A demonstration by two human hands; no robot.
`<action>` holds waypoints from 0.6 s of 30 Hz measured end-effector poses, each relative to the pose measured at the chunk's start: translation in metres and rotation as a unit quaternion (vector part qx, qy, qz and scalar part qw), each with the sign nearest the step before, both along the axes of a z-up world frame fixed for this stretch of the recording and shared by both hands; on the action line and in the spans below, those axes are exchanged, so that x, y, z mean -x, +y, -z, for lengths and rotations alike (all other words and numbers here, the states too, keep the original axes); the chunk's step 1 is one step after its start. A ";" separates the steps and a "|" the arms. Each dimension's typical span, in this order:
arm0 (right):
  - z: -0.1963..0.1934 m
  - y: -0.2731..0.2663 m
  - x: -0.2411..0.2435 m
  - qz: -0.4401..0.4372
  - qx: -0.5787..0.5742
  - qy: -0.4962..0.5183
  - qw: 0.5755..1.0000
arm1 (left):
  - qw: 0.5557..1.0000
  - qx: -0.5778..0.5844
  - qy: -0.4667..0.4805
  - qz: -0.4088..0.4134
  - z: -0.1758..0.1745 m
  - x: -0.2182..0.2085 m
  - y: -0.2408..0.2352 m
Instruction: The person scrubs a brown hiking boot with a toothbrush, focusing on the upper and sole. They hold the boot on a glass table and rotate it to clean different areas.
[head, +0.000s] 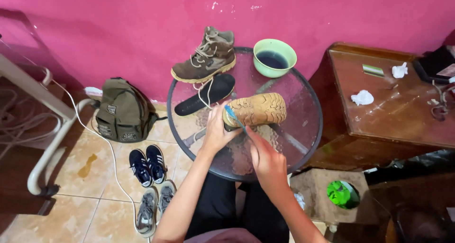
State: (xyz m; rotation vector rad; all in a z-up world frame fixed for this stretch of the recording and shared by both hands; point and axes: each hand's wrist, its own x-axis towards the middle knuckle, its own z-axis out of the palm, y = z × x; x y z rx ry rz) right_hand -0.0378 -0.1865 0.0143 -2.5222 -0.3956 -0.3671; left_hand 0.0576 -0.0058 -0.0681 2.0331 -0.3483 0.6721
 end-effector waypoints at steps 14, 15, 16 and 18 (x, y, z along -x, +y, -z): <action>0.019 0.003 0.006 0.032 0.012 -0.073 0.997 | 1.000 0.016 -0.027 -0.002 0.008 -0.001 -0.001; 0.029 -0.002 0.011 -0.008 0.008 -0.060 0.998 | 1.000 0.007 0.001 0.011 0.007 0.000 0.000; 0.034 -0.010 0.009 -0.005 0.010 -0.058 0.998 | 1.000 0.008 0.003 0.014 0.005 0.001 0.000; 0.044 -0.025 0.006 -0.004 0.053 -0.074 0.996 | 1.000 -0.005 -0.010 0.011 -0.001 0.003 0.000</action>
